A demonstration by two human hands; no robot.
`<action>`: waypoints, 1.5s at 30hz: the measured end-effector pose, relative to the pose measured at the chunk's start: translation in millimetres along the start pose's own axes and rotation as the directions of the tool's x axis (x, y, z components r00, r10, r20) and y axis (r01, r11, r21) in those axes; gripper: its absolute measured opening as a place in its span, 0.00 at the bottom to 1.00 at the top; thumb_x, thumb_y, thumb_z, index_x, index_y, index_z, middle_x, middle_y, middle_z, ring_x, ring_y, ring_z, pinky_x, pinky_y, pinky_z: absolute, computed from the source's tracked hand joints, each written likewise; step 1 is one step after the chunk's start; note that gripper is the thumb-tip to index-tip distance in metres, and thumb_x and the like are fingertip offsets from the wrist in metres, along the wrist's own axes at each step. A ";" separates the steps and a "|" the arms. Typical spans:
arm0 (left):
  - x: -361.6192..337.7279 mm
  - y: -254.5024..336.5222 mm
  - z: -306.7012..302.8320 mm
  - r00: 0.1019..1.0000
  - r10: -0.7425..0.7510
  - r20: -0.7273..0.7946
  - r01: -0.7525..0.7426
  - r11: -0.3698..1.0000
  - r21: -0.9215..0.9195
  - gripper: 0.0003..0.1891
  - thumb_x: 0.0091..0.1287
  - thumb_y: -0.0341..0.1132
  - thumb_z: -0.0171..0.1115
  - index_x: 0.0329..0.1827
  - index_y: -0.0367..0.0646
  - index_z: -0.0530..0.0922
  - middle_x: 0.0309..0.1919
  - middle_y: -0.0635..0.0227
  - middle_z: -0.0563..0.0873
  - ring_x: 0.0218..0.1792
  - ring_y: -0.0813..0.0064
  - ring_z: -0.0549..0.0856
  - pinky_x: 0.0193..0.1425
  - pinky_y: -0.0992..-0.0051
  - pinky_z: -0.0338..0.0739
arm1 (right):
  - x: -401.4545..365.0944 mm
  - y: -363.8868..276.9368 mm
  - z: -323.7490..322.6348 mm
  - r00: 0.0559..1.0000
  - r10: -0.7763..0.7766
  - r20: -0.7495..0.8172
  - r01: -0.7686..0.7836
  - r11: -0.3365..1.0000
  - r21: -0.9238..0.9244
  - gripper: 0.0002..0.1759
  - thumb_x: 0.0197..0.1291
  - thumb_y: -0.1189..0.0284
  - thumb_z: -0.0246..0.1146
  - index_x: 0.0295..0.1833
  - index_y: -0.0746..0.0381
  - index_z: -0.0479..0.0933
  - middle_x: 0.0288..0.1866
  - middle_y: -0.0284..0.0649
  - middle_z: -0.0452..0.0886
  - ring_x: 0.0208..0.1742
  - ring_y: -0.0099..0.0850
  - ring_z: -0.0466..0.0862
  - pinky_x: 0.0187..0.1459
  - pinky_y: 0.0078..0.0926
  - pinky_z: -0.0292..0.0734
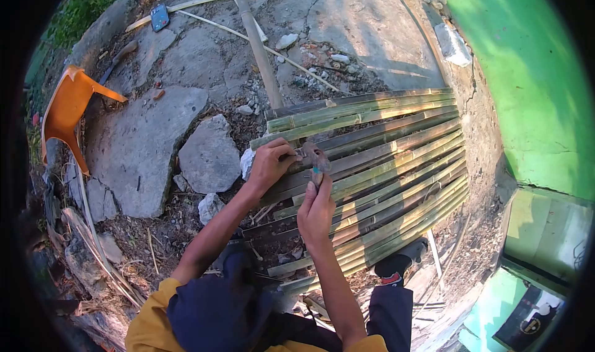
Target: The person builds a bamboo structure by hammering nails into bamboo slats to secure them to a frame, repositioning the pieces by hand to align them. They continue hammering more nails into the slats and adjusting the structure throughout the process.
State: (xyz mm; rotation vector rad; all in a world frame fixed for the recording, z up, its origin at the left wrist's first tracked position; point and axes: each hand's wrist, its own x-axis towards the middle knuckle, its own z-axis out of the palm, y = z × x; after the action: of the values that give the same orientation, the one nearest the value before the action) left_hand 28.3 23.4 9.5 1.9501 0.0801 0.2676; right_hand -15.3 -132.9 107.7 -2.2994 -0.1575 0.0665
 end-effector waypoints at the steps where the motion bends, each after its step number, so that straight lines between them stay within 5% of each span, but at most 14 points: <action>1: 0.0 0.6 -0.1 1.000 0.005 -0.002 -0.005 1.000 0.006 0.08 0.57 0.28 0.80 0.36 0.36 0.88 0.36 0.60 0.88 0.36 0.58 0.90 0.42 0.64 0.84 | -1.9 0.5 1.2 0.993 -0.069 -0.098 0.071 0.997 0.018 0.19 0.83 0.69 0.53 0.71 0.67 0.67 0.34 0.66 0.83 0.35 0.71 0.83 0.34 0.65 0.71; 4: 0.1 -0.3 0.4 1.000 0.028 -0.010 -0.028 0.999 0.040 0.09 0.58 0.29 0.82 0.36 0.36 0.88 0.35 0.61 0.88 0.34 0.59 0.90 0.41 0.64 0.84 | 2.0 21.2 16.6 0.987 0.030 0.160 0.003 0.979 -0.202 0.20 0.84 0.69 0.53 0.72 0.68 0.67 0.34 0.65 0.83 0.33 0.69 0.84 0.33 0.60 0.74; 8: -4.4 -1.6 2.2 1.000 -0.007 -0.004 0.007 1.000 0.005 0.08 0.58 0.29 0.81 0.35 0.37 0.88 0.34 0.61 0.88 0.34 0.59 0.90 0.41 0.64 0.83 | 2.5 3.6 -0.5 0.986 0.105 0.126 -0.093 0.991 -0.100 0.21 0.83 0.69 0.54 0.72 0.69 0.66 0.34 0.64 0.84 0.34 0.68 0.85 0.34 0.59 0.76; 13: -0.5 -0.4 1.6 1.000 -0.009 -0.009 0.009 1.000 -0.023 0.09 0.57 0.29 0.82 0.35 0.37 0.89 0.34 0.62 0.88 0.34 0.59 0.89 0.40 0.63 0.83 | 2.5 3.2 7.8 0.981 -0.142 -0.131 0.142 0.990 -0.004 0.19 0.83 0.67 0.53 0.69 0.68 0.68 0.34 0.65 0.84 0.37 0.68 0.84 0.34 0.64 0.72; 14: 0.0 -1.6 2.5 1.000 -0.003 -0.011 0.003 1.000 -0.026 0.09 0.57 0.29 0.82 0.35 0.37 0.89 0.34 0.62 0.88 0.34 0.59 0.89 0.40 0.63 0.83 | 5.0 8.9 8.9 0.991 0.055 0.126 -0.035 0.987 -0.155 0.19 0.83 0.67 0.53 0.69 0.69 0.68 0.34 0.64 0.85 0.37 0.68 0.85 0.34 0.63 0.73; 17: 5.9 -5.3 -0.5 0.997 0.069 -0.029 -0.067 0.996 0.053 0.09 0.57 0.30 0.83 0.36 0.38 0.90 0.34 0.62 0.88 0.33 0.60 0.89 0.40 0.64 0.83 | 12.0 4.7 3.3 0.977 0.108 0.186 -0.089 0.990 -0.111 0.19 0.83 0.68 0.54 0.69 0.69 0.68 0.35 0.65 0.85 0.38 0.68 0.85 0.35 0.64 0.73; 23: -0.9 -5.9 4.0 1.000 0.018 -0.022 -0.017 1.000 0.015 0.09 0.57 0.30 0.83 0.34 0.38 0.89 0.34 0.63 0.88 0.34 0.60 0.90 0.40 0.64 0.84 | 4.3 8.4 8.8 0.987 -0.105 -0.119 0.111 0.993 0.049 0.18 0.83 0.69 0.54 0.68 0.70 0.69 0.36 0.65 0.85 0.38 0.69 0.85 0.34 0.63 0.75; 27: 3.1 -10.7 3.7 0.996 0.086 -0.035 -0.083 0.994 0.075 0.09 0.57 0.30 0.83 0.34 0.37 0.89 0.33 0.63 0.88 0.34 0.61 0.90 0.40 0.64 0.83 | 13.9 8.6 2.4 0.953 0.170 0.249 -0.111 0.965 -0.236 0.17 0.83 0.70 0.54 0.68 0.70 0.67 0.38 0.65 0.85 0.42 0.68 0.86 0.35 0.58 0.79; 30: -4.3 -5.0 3.7 1.000 0.024 -0.016 -0.024 0.999 0.024 0.09 0.57 0.31 0.82 0.34 0.37 0.89 0.34 0.63 0.88 0.35 0.60 0.90 0.41 0.64 0.84 | 14.0 -13.0 -7.2 0.998 -0.043 -0.050 0.045 0.998 0.045 0.15 0.82 0.70 0.55 0.65 0.66 0.68 0.37 0.64 0.85 0.40 0.70 0.85 0.35 0.61 0.77; 37: 6.2 -4.9 0.0 0.998 0.063 -0.023 -0.061 0.996 0.067 0.09 0.58 0.30 0.82 0.34 0.37 0.89 0.35 0.62 0.88 0.35 0.59 0.90 0.41 0.65 0.84 | 22.4 12.6 9.4 0.951 0.193 0.241 -0.108 0.939 -0.327 0.14 0.84 0.70 0.54 0.65 0.67 0.68 0.42 0.62 0.88 0.43 0.67 0.88 0.38 0.59 0.82; 39: -7.8 -3.1 3.1 1.000 0.016 0.009 -0.016 0.999 0.045 0.08 0.58 0.29 0.81 0.34 0.37 0.88 0.35 0.61 0.88 0.35 0.58 0.90 0.41 0.64 0.85 | 16.6 -5.1 0.0 1.000 -0.011 0.010 0.011 0.999 0.043 0.13 0.83 0.68 0.55 0.61 0.66 0.68 0.38 0.64 0.87 0.42 0.68 0.86 0.36 0.63 0.79; 41: -1.7 -4.8 2.6 1.000 0.009 -0.001 -0.009 1.000 0.018 0.08 0.58 0.29 0.81 0.34 0.37 0.88 0.36 0.61 0.88 0.35 0.58 0.90 0.42 0.64 0.85 | 10.2 -1.9 5.0 0.992 -0.081 -0.098 0.086 0.995 0.047 0.13 0.83 0.67 0.55 0.60 0.66 0.67 0.33 0.65 0.84 0.38 0.69 0.85 0.34 0.64 0.76; 43: -1.4 -3.7 0.4 0.999 0.043 -0.007 -0.043 0.998 0.047 0.08 0.57 0.29 0.81 0.34 0.37 0.88 0.36 0.61 0.88 0.35 0.58 0.90 0.42 0.64 0.85 | 8.4 11.7 12.7 0.969 0.110 0.219 -0.048 0.962 -0.270 0.14 0.84 0.68 0.53 0.62 0.68 0.67 0.32 0.63 0.84 0.36 0.68 0.85 0.32 0.61 0.78; 45: 1.0 -4.7 1.9 0.997 0.081 -0.014 -0.080 0.994 0.078 0.08 0.57 0.29 0.82 0.34 0.37 0.89 0.36 0.61 0.88 0.35 0.58 0.90 0.41 0.64 0.85 | 8.9 17.2 5.8 0.973 0.102 0.208 -0.049 0.968 -0.245 0.14 0.84 0.68 0.53 0.62 0.68 0.67 0.32 0.63 0.84 0.36 0.69 0.85 0.32 0.61 0.77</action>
State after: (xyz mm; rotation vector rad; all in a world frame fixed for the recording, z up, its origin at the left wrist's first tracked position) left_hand 30.1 23.7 4.6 2.0310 0.0232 0.3390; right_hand -5.4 -138.8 91.0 -2.5345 -0.2000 0.3599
